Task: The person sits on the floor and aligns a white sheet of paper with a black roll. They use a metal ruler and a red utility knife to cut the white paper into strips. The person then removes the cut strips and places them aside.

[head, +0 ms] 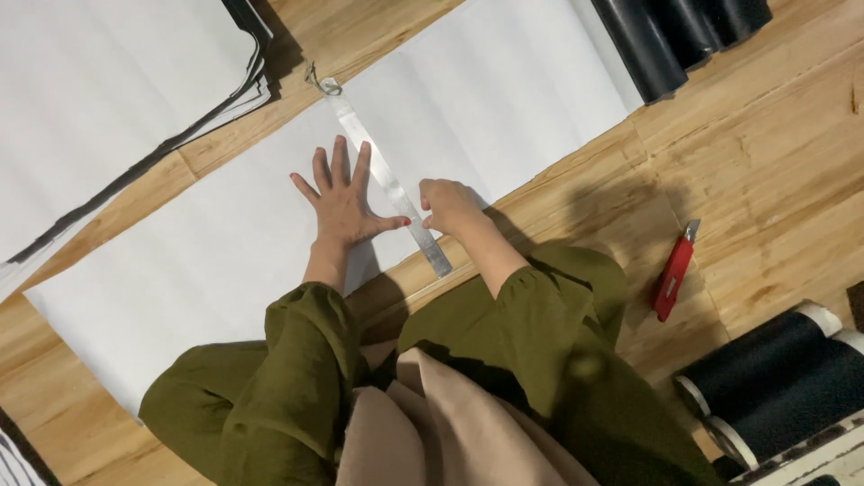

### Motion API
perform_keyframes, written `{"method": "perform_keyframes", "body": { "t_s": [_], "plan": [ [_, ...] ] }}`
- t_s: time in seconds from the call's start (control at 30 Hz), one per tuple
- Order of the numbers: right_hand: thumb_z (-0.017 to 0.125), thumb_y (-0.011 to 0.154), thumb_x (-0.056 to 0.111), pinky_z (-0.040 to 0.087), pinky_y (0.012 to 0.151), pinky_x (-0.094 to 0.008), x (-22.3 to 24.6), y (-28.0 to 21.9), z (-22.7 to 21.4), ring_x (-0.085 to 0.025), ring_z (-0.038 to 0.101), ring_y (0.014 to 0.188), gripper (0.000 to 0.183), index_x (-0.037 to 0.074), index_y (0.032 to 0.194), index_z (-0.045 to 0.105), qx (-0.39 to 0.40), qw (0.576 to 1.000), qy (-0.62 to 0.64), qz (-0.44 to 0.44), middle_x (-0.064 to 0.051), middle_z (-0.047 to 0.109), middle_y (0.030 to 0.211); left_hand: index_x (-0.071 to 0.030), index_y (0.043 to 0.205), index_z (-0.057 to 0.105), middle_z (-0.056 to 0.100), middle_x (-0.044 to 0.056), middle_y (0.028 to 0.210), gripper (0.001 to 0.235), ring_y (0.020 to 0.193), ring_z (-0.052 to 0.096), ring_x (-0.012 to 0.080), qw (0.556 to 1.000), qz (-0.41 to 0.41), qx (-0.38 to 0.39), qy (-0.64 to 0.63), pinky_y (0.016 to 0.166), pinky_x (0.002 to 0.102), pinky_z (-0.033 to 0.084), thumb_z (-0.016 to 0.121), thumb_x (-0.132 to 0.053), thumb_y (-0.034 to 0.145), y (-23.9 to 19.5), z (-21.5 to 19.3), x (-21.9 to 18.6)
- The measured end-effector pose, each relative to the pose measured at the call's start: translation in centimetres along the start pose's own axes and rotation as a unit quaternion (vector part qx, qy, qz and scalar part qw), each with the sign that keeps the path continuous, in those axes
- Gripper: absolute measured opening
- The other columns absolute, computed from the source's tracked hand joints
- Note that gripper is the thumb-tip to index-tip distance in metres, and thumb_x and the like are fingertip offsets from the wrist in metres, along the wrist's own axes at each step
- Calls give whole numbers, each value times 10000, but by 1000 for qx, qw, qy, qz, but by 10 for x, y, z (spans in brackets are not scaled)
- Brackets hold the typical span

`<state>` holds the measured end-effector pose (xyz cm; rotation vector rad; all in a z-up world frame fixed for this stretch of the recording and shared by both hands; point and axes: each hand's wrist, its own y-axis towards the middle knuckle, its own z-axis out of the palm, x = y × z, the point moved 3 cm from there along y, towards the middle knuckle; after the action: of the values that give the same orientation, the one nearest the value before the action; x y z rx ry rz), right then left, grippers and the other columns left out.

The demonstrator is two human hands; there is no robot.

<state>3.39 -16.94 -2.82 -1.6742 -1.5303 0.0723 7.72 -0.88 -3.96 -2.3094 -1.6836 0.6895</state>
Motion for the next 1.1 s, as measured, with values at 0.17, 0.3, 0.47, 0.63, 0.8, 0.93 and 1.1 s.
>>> {"method": "perform_keyframes", "body": {
  "t_s": [0.17, 0.3, 0.47, 0.63, 0.8, 0.93, 1.1],
  "plan": [
    [712, 696, 89, 484, 719, -446, -5, 5, 1, -331, 616, 858, 209, 84, 864, 588, -3, 1000, -1, -18, -122, 617, 822, -373, 1419, 30, -36, 19, 1494, 1212, 1341, -77, 322, 1000, -2, 1, 1, 1005, 638, -84, 524, -859, 424, 2, -6, -3],
    [713, 714, 117, 477, 740, -466, -3, -1, -1, -362, 606, 879, 233, 65, 896, 577, 14, 999, -9, -32, -160, 609, 846, -382, 1417, 14, -46, 13, 1494, 1221, 1343, -82, 317, 1000, -9, 8, 7, 1007, 634, -89, 535, -856, 420, -1, -5, -2],
    [615, 777, 242, 379, 920, -527, -16, -47, -75, -465, 491, 1074, 421, -64, 1059, 547, 122, 989, 65, -55, -332, 551, 1070, -369, 1420, 8, -45, 27, 1495, 1230, 1344, -78, 332, 1000, -7, 14, 8, 998, 646, -90, 558, -843, 427, 0, -4, -2],
    [546, 829, 348, 369, 861, -513, -182, -125, -89, -474, 485, 1028, 474, -71, 1050, 541, -50, 993, 30, 104, -336, 550, 1062, -366, 1420, 1, -45, 31, 1495, 1240, 1345, -74, 334, 999, -14, 29, 11, 1000, 649, -74, 556, -855, 425, 1, 0, 0],
    [596, 869, 467, 446, 722, -551, -227, -218, -66, -437, 535, 937, 529, 7, 1120, 531, -182, 842, 8, 507, -285, 492, 1117, -299, 1425, -52, -165, 36, 1477, 1257, 1325, -181, 357, 999, 7, 30, 32, 924, 702, -112, 541, -847, 461, 5, -1, 0],
    [684, 783, 504, 443, 734, -446, -322, -237, 23, -339, 577, 877, 561, 10, 1013, 552, -299, 832, 82, 459, -169, 594, 947, -296, 1417, -94, -203, 29, 1466, 1252, 1324, -192, 347, 993, -28, 90, 73, 951, 703, -57, 565, -819, 490, 0, -22, -14],
    [549, 801, 304, 404, 689, -515, -337, -225, 33, -479, 533, 822, 440, -55, 1032, 445, -338, 814, 110, 459, -288, 566, 925, -294, 1409, -121, -211, 13, 1464, 1227, 1338, -165, 324, 983, -61, 143, 94, 974, 699, 43, 608, -767, 542, -4, -35, -24]
  ]
}}
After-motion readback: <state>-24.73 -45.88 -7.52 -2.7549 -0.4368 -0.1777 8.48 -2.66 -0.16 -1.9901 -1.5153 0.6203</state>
